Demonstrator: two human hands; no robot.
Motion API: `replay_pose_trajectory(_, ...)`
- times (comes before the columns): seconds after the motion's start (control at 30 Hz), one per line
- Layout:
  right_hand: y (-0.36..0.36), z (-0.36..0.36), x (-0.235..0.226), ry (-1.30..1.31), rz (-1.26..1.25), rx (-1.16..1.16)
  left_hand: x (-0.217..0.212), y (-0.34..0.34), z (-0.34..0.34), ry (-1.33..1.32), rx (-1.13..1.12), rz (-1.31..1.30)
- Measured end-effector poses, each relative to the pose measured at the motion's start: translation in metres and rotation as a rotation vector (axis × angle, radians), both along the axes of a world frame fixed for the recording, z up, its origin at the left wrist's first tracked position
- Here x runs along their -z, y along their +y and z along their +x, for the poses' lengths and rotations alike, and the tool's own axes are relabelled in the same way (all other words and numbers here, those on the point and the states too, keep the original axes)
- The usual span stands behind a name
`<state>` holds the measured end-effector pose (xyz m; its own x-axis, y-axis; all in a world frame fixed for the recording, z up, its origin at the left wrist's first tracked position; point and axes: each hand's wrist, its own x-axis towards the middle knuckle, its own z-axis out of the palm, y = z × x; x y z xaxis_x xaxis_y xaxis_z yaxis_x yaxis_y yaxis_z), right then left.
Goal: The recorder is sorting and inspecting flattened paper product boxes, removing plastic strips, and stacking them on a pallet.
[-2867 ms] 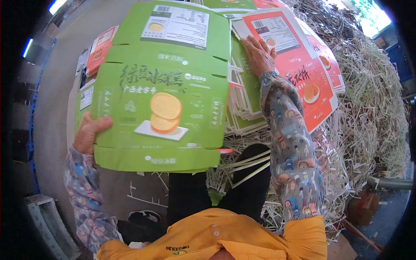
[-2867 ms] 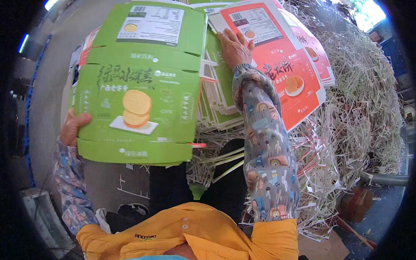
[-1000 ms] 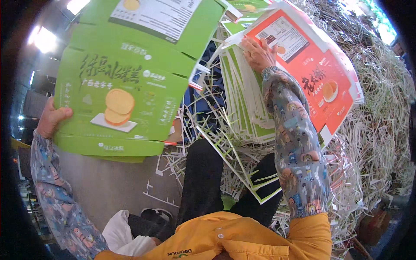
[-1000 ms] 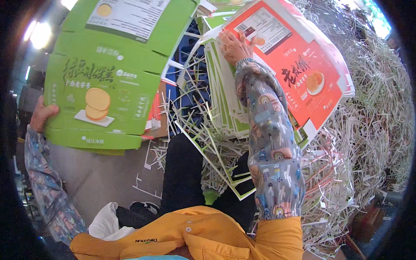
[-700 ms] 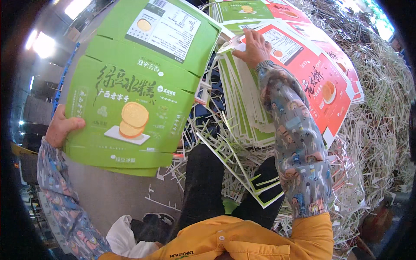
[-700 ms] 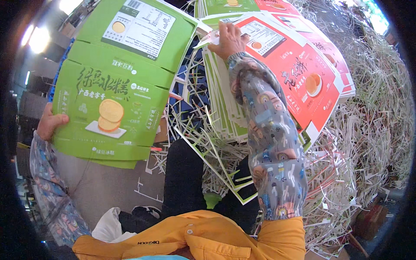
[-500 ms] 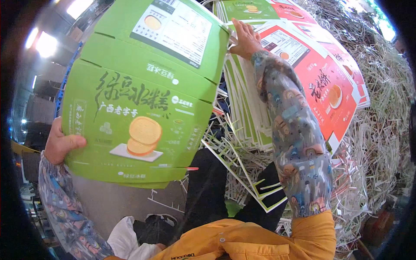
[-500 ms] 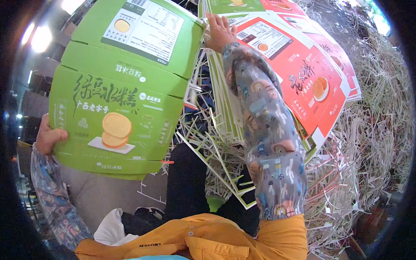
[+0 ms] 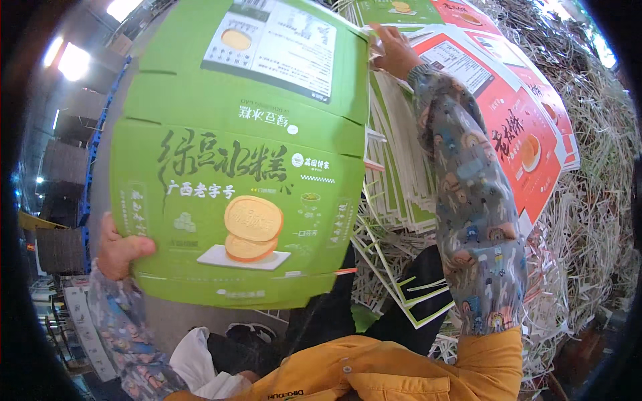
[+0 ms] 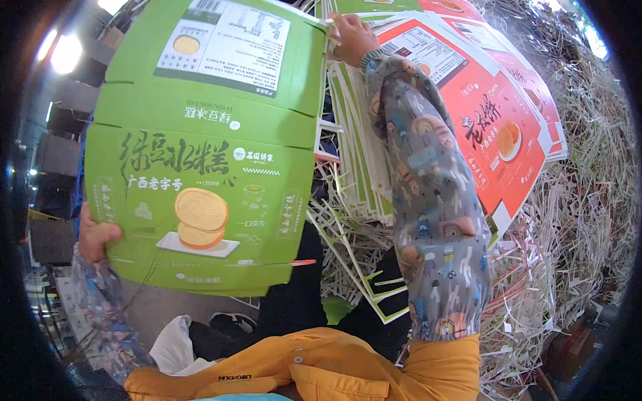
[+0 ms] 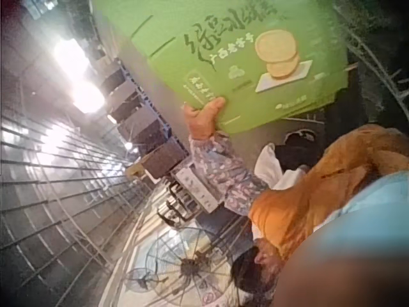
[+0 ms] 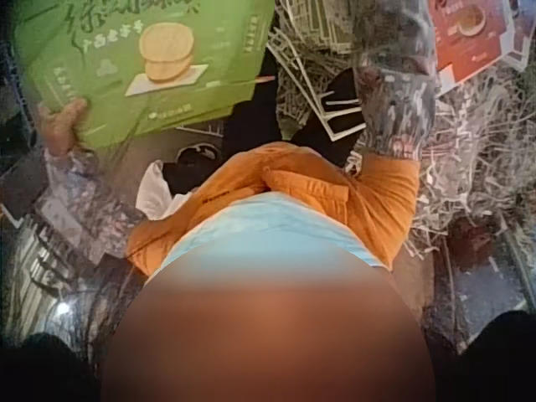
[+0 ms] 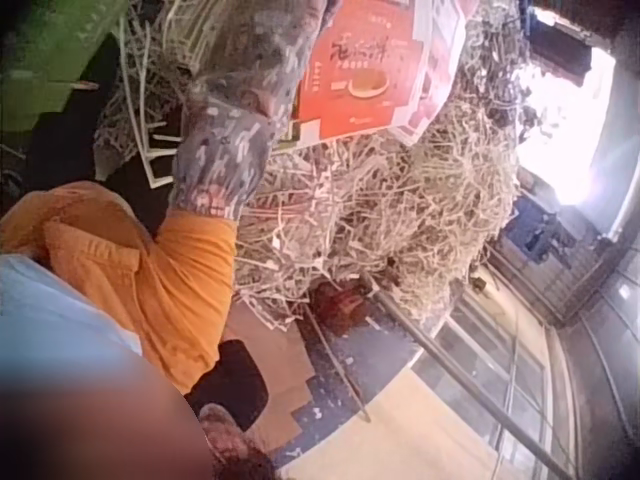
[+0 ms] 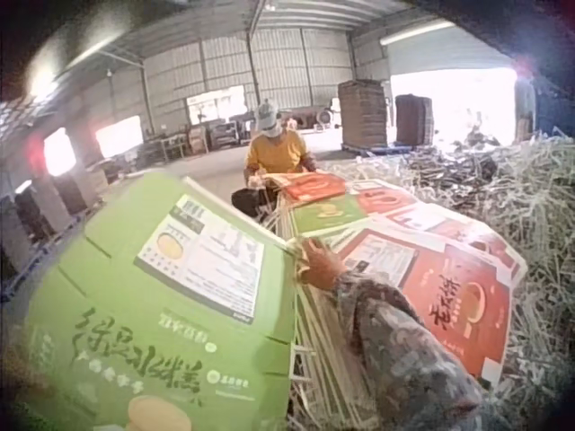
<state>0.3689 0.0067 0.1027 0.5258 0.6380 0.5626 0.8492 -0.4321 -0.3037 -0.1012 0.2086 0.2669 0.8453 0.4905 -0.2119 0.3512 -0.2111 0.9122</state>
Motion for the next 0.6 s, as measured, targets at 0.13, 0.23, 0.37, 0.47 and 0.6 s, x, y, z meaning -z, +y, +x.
replay_pose_trajectory(0.13, -0.058, -0.043, -0.027, -0.006, 0.276, 0.045, 0.060, -0.005, 0.002, -0.300, -0.106, -0.317)
replay_pose_trajectory(0.23, -0.097, -0.131, -0.034, 0.816, 0.505, -0.080, 0.105, -0.016, -0.014, -0.427, -0.217, -0.492)
replay_pose_trajectory(0.37, -0.140, -0.232, -0.012, 1.457, 0.519, -0.068, 0.155, -0.040, -0.003, -0.457, -0.179, -0.771)
replay_pose_trajectory(0.47, -0.159, -0.257, 0.002, 2.004, 0.667, -0.308, 0.183, -0.050, -0.008, -0.406, -0.155, -0.821)
replay_pose_trajectory(0.6, -0.179, -0.289, 0.008, 2.006, 0.923, -0.381, 0.203, -0.062, -0.017, -0.353, -0.131, -0.868)
